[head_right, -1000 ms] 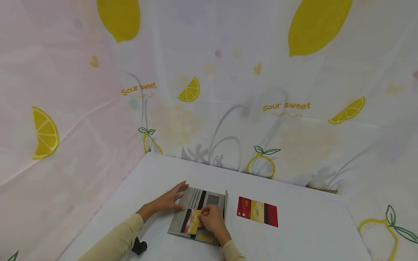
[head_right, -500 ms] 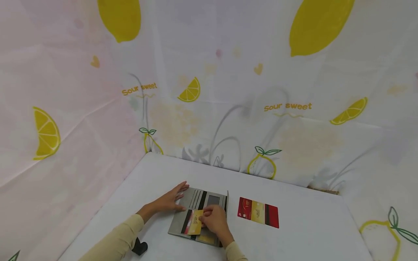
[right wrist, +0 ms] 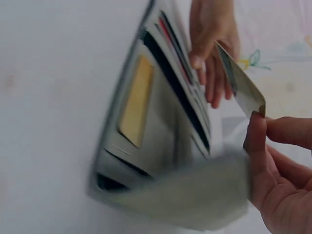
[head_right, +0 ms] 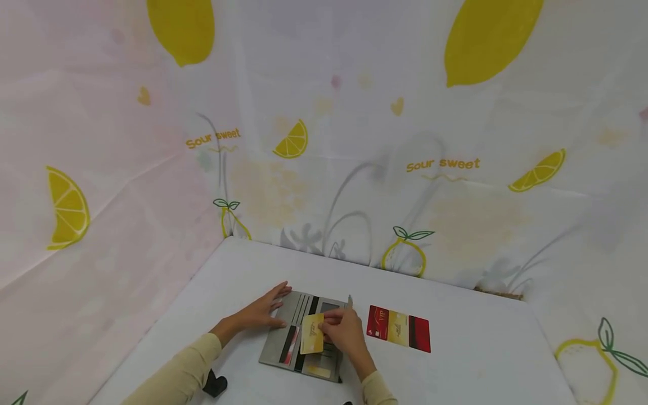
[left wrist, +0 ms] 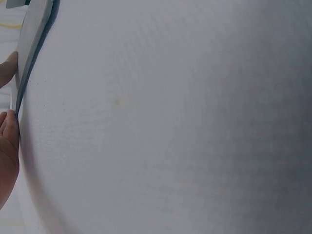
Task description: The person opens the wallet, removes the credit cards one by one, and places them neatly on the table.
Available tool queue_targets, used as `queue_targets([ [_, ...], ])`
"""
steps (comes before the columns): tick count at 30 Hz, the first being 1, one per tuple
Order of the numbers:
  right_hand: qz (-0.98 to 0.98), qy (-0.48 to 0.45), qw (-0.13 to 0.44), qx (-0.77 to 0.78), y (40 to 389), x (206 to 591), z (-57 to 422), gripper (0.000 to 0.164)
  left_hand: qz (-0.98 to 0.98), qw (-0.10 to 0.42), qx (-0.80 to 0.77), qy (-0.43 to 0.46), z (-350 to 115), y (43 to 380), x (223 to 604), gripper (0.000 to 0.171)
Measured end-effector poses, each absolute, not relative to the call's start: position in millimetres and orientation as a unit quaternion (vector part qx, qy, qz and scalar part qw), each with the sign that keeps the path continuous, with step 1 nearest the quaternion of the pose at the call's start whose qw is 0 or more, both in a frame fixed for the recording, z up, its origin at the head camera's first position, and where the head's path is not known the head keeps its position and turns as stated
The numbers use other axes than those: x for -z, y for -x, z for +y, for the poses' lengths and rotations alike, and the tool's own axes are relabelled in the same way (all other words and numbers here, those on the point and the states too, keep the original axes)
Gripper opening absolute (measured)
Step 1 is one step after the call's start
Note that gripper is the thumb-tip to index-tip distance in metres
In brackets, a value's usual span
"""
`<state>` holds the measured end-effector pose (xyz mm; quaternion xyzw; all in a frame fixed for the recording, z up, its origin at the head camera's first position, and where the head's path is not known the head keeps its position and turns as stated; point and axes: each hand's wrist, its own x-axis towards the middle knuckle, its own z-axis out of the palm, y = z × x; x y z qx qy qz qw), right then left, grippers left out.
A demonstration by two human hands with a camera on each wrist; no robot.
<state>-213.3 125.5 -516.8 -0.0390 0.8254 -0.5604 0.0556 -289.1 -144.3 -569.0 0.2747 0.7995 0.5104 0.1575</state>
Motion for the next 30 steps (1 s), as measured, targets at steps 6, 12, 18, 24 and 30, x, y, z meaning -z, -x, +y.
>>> queue_targets([
  [6,0.802,0.017,0.018,0.597,219.4,495.4,149.6,0.025,0.799,0.155,-0.511,-0.277,-143.1,288.8,570.5,0.109],
  [12,0.813,-0.035,-0.021,0.581,224.6,479.6,187.7,0.024,0.793,0.154,-0.513,-0.290,-142.9,288.1,569.2,0.109],
  [18,0.818,-0.071,-0.037,0.569,226.2,471.6,236.7,0.030,0.793,0.155,-0.513,-0.290,-142.6,287.7,568.3,0.110],
  [24,0.821,-0.104,-0.040,0.560,220.4,471.6,284.0,0.038,0.797,0.153,-0.510,-0.285,-143.4,287.2,569.1,0.110],
  [30,0.822,-0.135,-0.039,0.553,213.7,477.7,323.8,0.044,0.802,0.150,-0.504,-0.284,-144.6,287.3,568.4,0.109],
])
